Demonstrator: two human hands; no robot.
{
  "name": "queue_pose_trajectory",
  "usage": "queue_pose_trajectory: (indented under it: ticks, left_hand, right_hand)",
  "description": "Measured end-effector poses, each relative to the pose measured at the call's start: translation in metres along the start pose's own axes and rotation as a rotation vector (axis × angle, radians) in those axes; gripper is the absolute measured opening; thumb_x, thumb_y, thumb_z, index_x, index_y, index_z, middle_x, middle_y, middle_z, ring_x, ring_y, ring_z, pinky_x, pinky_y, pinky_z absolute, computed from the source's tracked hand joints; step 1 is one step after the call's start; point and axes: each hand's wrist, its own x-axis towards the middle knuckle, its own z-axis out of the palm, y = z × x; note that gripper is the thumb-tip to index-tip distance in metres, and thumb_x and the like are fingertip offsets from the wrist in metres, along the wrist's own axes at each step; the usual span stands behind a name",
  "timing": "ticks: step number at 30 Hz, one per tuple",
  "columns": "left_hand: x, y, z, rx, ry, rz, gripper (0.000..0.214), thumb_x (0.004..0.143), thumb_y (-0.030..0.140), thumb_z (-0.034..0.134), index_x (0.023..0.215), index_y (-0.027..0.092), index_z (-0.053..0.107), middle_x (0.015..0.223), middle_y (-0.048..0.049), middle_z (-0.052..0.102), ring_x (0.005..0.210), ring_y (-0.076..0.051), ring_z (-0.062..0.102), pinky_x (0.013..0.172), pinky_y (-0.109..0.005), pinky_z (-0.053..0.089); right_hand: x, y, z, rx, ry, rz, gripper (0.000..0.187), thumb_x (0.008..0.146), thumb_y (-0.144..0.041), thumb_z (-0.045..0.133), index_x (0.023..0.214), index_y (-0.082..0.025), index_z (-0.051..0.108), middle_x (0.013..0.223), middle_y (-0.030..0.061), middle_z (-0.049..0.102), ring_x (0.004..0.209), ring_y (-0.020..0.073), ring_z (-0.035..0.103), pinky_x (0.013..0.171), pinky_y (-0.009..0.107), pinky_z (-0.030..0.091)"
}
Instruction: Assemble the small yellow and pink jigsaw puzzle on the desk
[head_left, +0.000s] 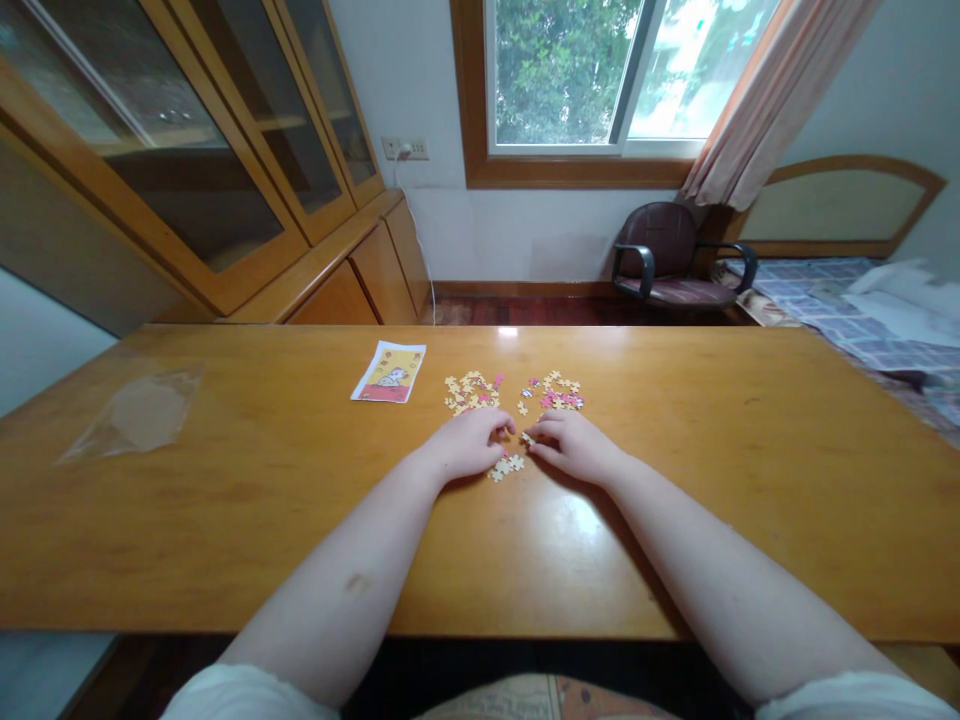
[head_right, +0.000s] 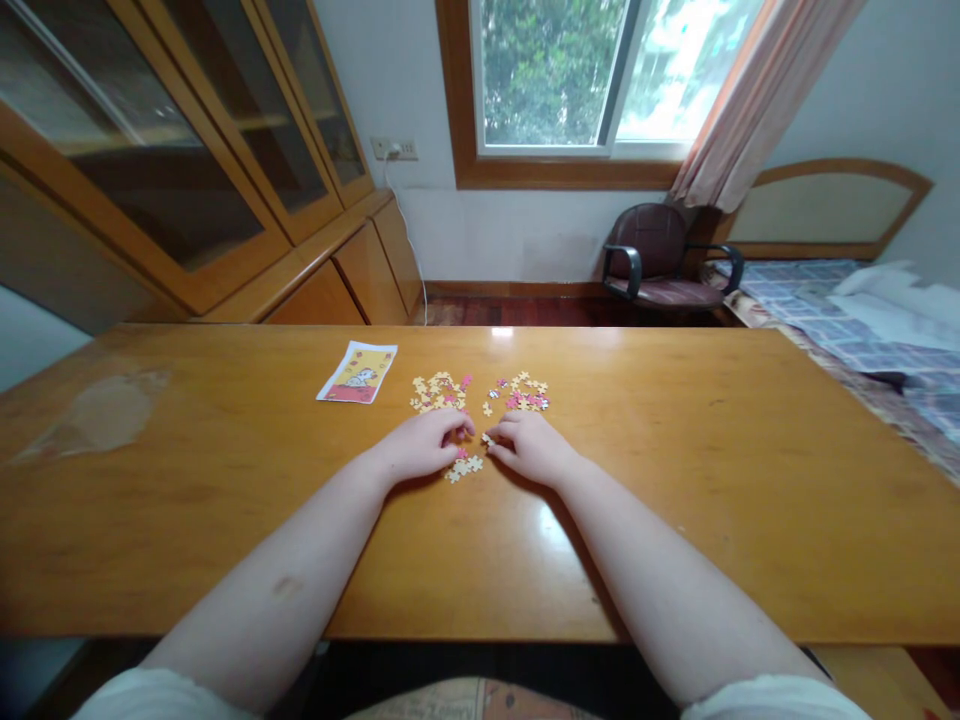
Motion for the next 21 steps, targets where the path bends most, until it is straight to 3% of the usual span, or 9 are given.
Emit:
queue_pose_trajectory:
  ticks: [4,10,17,21]
  left_hand:
    - [-0.004,-0.001,-0.002,0.035,-0.082,0.05,0.026,0.072,0.015,0.054,0.094,0.021,0.066,0.094,-0.004,0.066,0.085,-0.018,0.061,0.078,-0.028,0.048]
    - [0.0,-0.003,0.0,0.002,-0.11,0.042,0.017,0.073,0.017,0.054,0.085,0.02,0.067,0.087,-0.0033,0.067,0.078,-0.017,0.06,0.072,-0.025,0.048]
    - [0.008,-0.01,0.0,-0.054,-0.058,-0.084,0.021,0.082,0.024,0.051,0.088,0.02,0.071,0.087,-0.0026,0.072,0.08,-0.017,0.063,0.072,-0.025,0.047]
    - [0.01,-0.016,0.002,-0.05,0.027,-0.184,0.022,0.081,0.022,0.052,0.09,0.021,0.071,0.088,-0.0022,0.073,0.081,-0.017,0.064,0.073,-0.026,0.048]
  right_hand:
    - [0.002,0.004,0.003,0.021,0.007,0.072,0.02,0.09,-0.022,0.055,0.09,-0.019,0.074,0.079,0.0052,0.067,0.078,0.0157,0.061,0.076,0.028,0.047]
    - [0.002,0.003,0.001,0.024,0.068,0.207,0.013,0.086,-0.02,0.061,0.082,-0.018,0.073,0.082,0.0051,0.067,0.078,0.0161,0.061,0.075,0.028,0.048]
    - [0.001,0.0,0.004,0.028,0.015,0.03,0.015,0.086,-0.026,0.063,0.095,-0.019,0.073,0.086,0.0064,0.067,0.083,0.0165,0.062,0.08,0.03,0.048]
    - [0.001,0.0,0.007,0.001,0.013,0.028,0.013,0.087,-0.026,0.063,0.092,-0.02,0.074,0.086,0.0064,0.068,0.083,0.0164,0.063,0.08,0.03,0.048]
